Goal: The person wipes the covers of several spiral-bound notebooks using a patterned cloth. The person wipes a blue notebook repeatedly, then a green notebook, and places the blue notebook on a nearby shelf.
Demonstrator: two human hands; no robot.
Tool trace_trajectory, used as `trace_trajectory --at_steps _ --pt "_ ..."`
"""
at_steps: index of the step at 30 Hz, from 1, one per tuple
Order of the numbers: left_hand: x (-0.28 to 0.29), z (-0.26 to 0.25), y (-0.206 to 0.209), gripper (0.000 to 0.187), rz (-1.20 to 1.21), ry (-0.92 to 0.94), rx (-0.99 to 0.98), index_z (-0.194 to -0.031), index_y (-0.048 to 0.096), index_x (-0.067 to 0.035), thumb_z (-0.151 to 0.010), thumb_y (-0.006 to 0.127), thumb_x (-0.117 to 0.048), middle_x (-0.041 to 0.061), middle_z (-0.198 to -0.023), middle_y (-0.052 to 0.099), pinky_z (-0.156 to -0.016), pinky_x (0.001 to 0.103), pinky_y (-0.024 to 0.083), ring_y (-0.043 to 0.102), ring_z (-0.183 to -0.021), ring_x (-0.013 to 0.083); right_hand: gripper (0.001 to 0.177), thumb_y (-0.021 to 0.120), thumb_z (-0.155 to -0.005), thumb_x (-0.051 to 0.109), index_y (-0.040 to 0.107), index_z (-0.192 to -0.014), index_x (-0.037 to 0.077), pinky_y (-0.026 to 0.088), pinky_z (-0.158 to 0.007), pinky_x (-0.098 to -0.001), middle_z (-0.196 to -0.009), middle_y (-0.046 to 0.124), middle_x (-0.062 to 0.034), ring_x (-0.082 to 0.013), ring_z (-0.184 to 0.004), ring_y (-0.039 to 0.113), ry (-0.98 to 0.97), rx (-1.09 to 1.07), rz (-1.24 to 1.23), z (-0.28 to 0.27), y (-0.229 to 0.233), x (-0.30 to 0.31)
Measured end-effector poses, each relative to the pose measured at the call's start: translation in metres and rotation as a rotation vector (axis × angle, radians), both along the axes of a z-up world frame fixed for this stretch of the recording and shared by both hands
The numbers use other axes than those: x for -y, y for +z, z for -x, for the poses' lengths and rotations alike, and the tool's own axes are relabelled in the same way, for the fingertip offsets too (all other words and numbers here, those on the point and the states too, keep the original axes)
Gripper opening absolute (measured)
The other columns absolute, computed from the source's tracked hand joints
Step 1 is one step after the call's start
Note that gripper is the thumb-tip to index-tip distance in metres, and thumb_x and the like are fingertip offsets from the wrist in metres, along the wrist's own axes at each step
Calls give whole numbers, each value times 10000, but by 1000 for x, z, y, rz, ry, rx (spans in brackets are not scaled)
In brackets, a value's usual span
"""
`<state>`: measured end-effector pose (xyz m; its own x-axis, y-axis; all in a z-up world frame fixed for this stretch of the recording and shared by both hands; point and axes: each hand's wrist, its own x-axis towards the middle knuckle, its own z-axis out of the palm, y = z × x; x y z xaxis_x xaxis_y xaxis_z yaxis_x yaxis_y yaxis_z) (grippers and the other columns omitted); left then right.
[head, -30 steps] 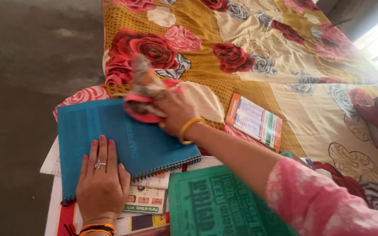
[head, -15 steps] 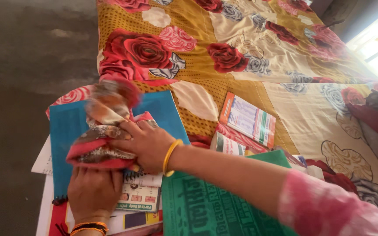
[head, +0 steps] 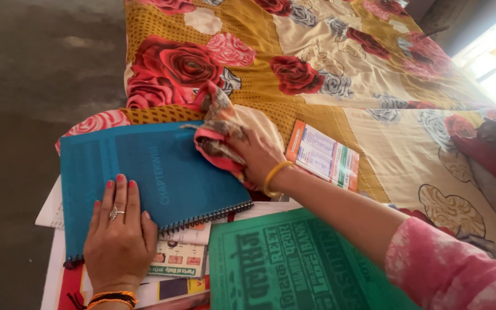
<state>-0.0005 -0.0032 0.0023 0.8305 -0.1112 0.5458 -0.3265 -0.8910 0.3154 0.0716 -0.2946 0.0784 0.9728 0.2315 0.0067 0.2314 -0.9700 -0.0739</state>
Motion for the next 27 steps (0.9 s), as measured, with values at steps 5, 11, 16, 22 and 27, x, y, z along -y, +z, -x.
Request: trace_trajectory --at_steps 5,11,16,22,27 --pt "0 1 2 529 17 1 -2 -1418 600 -17 -945 501 -232 155 -1540 552 -1180 465 408 515 -1432 313 775 819 -791 452 508 -1477 267 515 -1025 -496 -1390 517 -92 -369 -1246 593 242 365 -205 -16 -1 -61" --pt "-1 1 3 525 35 -14 -21 -1390 605 1 -928 527 -236 166 -1510 551 -1173 478 411 510 -1428 330 762 827 -702 404 548 -1408 336 523 -970 -490 -1487 450 -111 -400 -1259 551 343 105 13 -31 -33 -95" --pt "0 0 6 549 11 -11 -27 -1403 599 -2 -909 524 -227 162 -1537 537 -1170 473 402 498 -1434 317 744 839 -689 401 576 -1380 322 469 -1032 -523 -1484 419 -149 -426 -1262 522 197 255 108 -57 -38 -42" --pt "0 2 4 537 27 -11 -14 -1412 595 3 -930 511 -219 170 -1541 532 -1175 467 399 498 -1436 311 752 824 -712 325 554 -1413 275 448 -1030 -517 -1484 414 -131 -420 -1263 498 -106 83 128 -55 -14 -11" --pt "-1 0 2 537 2 -10 -1 -1402 603 7 -925 519 -226 180 -1530 542 -1163 466 411 512 -1423 323 777 797 -692 356 550 -1423 257 484 -1059 -487 -1473 501 -93 -351 -1315 539 309 291 -87 -53 13 -75"
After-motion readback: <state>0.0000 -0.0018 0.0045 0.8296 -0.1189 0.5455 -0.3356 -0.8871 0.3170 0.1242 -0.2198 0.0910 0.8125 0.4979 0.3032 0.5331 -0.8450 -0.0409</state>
